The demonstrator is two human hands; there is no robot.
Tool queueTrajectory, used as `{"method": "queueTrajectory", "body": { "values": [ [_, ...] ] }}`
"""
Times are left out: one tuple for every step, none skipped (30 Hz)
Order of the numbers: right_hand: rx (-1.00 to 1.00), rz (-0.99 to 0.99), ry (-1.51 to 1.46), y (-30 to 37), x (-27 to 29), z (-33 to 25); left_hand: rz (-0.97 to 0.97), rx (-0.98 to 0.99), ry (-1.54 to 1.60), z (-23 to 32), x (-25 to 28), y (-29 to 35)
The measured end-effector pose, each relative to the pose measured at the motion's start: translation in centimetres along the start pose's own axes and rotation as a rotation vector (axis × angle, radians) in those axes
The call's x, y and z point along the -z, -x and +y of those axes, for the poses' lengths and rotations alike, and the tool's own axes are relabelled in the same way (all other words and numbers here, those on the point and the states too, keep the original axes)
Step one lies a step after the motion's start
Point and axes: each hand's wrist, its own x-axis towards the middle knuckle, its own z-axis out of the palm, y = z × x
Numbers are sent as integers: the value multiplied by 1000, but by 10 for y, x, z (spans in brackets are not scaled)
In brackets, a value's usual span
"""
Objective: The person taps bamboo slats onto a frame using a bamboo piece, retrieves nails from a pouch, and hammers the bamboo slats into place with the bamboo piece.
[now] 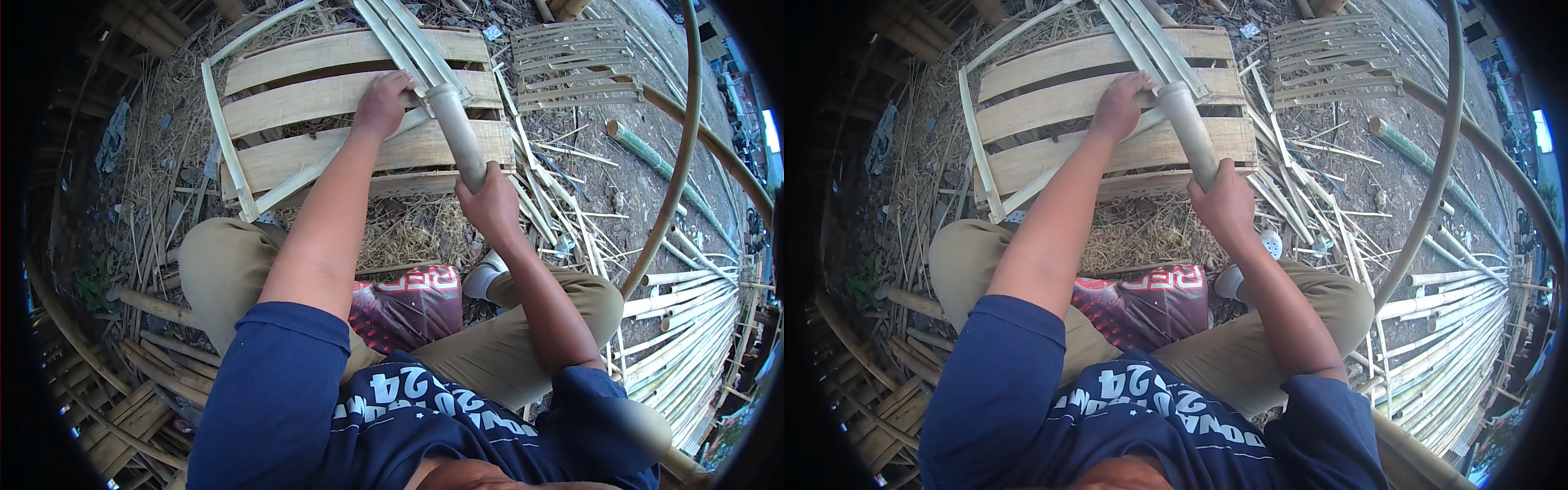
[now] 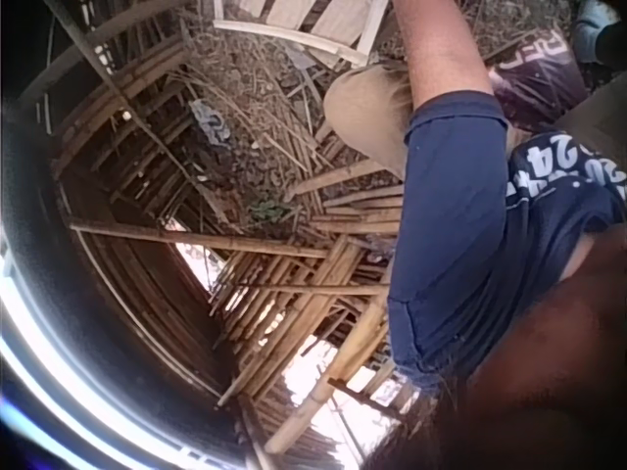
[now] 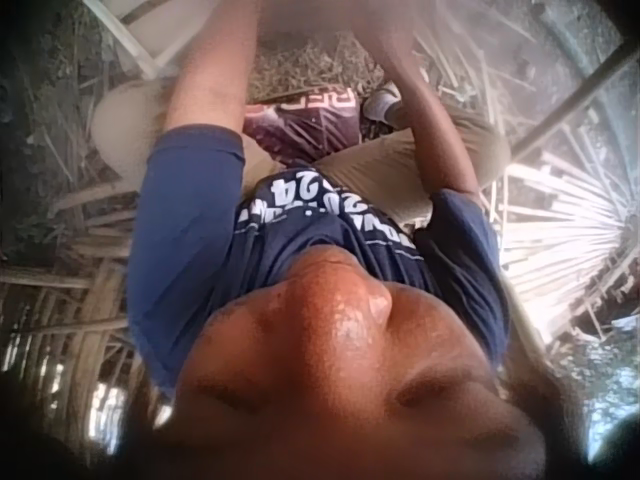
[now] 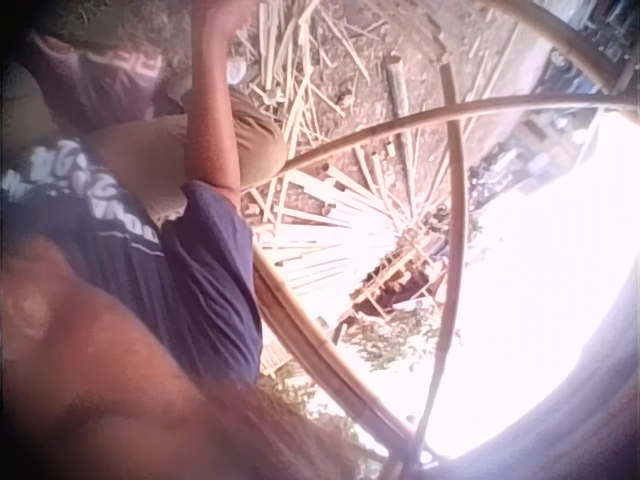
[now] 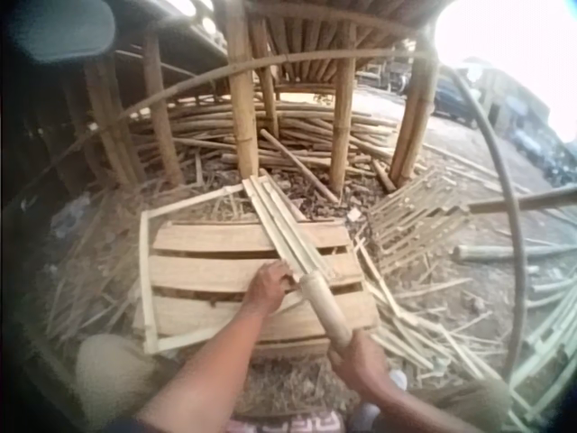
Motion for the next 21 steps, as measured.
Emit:
{"method": "queueTrajectory", "body": {
  "values": [
    [2, -2, -1, 1, 4, -5, 14, -4, -2, -1, 1, 0],
    [8, 32, -71, 3, 10, -10, 15, -2, -4, -2, 1, 1],
    [14, 65, -141, 5, 14, -14, 8, 1, -5, -4, 2, 2],
    [17, 62, -140, 9, 15, -17, 1, 5, -6, -5, 3, 3],
    [43, 237, -321, 13, 14, -21, 3, 9, -8, -6, 3, 2],
    [68, 412, -502, 16, 14, -24, 8, -1, 17, -7, 4, -1],
    [21, 36, 4, 6, 26, -21, 10, -9, 44, -7, 4, 1],
    [46, -10, 19, 0, 16, -11, 11, -18, 53, -6, -1, 0],
    [23, 25, 24, -1, 12, 2, 11, -13, 30, -4, -6, 2],
    [10, 46, 21, 2, 12, -3, 10, 3, -7, -5, -3, 7],
    [-21, 86, -42, 1, 15, -8, 15, -16, -3, -7, -1, 4],
    [-53, 126, -105, -1, 19, -13, 14, -13, -7, -8, 1, 2],
    [-50, 154, -141, 1, 23, -16, 24, -29, 8, -8, 2, 0],
    [-51, 152, -141, 1, 22, -14, 34, -46, 23, -8, 3, -1],
    [-41, 104, -85, 0, 20, -11, 27, -19, 19, -6, 2, 1],
    [-33, 60, -26, 0, 18, -7, 27, -21, 23, -5, 1, 0],
    [-36, 62, -24, -1, 16, -2, 20, -14, 24, -3, -1, -1],
    [-32, 49, -5, -2, 12, 5, 14, -8, 24, -1, -2, -2],
    [-19, 32, 7, -2, 13, -2, 16, -7, 19, -5, -1, 0],
    [-15, 31, 3, -1, 15, -8, 21, -20, -10, -8, 0, 2],
    [14, 167, -170, 3, 19, -14, 26, -33, -38, -12, 2, 4]
  ]
}}
